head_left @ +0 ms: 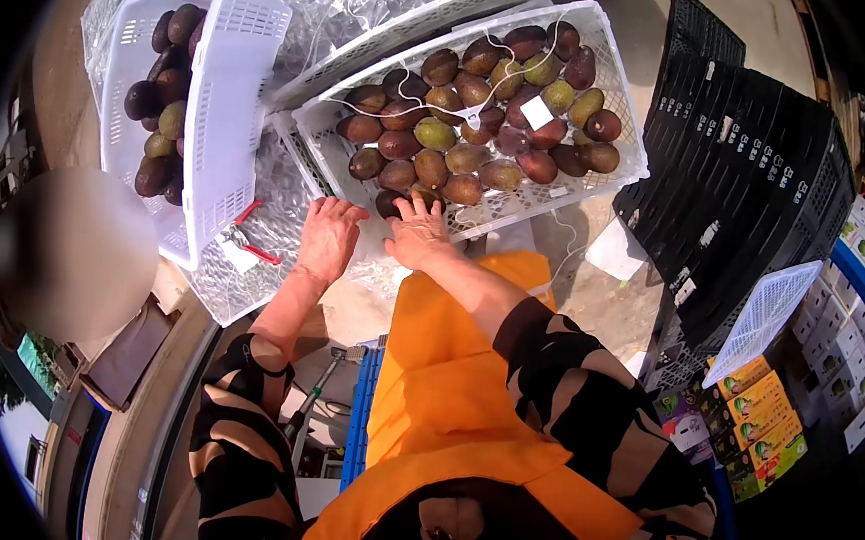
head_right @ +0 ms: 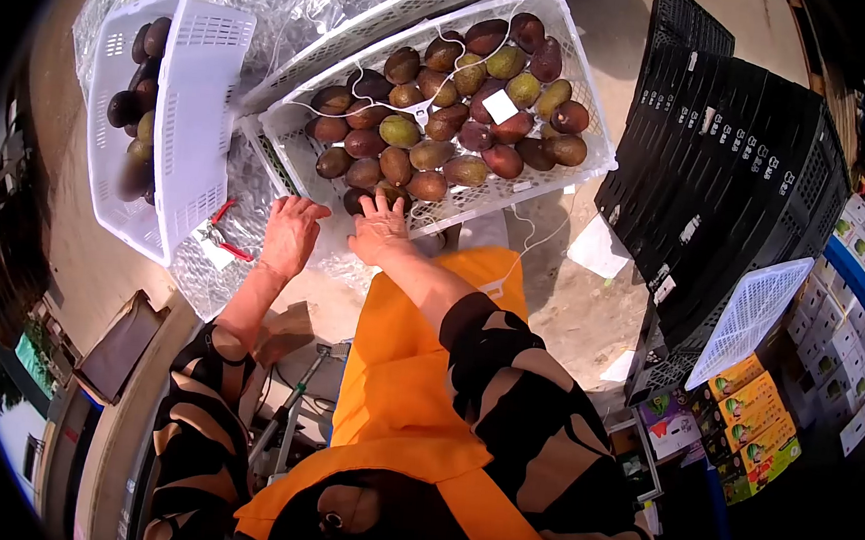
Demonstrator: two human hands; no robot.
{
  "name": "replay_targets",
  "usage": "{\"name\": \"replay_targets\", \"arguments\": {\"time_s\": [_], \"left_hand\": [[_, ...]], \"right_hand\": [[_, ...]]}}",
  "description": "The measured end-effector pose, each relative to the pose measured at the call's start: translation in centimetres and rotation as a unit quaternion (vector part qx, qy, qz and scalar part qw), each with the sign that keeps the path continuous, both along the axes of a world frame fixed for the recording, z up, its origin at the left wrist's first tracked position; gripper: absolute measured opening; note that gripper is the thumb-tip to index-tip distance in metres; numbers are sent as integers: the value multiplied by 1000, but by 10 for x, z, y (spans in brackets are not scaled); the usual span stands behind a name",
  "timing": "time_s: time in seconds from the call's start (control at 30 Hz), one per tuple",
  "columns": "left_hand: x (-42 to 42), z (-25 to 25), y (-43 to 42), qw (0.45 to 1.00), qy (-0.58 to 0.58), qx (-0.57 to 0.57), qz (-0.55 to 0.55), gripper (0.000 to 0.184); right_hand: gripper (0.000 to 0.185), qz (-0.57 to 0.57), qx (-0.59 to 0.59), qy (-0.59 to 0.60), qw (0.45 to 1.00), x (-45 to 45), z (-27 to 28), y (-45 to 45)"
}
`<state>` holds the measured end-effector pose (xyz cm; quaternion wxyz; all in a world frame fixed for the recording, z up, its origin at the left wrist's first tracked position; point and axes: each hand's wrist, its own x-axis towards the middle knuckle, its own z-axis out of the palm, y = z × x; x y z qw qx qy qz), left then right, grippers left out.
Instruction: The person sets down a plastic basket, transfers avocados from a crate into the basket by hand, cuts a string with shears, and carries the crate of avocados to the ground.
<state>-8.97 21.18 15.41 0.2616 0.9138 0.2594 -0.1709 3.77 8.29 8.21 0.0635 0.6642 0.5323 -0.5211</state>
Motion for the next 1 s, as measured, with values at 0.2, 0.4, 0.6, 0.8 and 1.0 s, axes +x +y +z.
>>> {"name": "replay_targets", "arguments": {"time_s": [0.2,0.4,0.6,0.8,1.0], "left_hand": [[29,-25,-9,999,15,8,-40,36],[59,-72,-11,986,122,62,-99,62],[44,-81,-15,982,144,45,-114,67],[41,-83,-13,979,137,60,-141,55],[85,-72,-2,992,76,16,101,57]], "right_hand": [[59,-4,-35,20,999,1,4,3],[60,-16,-29,22,999,4,2,1],[51,-133,24,23,991,12,-3,5],[61,-253,158,-98,949,23,-17,-5],[69,-258,135,-109,950,19,-20,-2]]}}
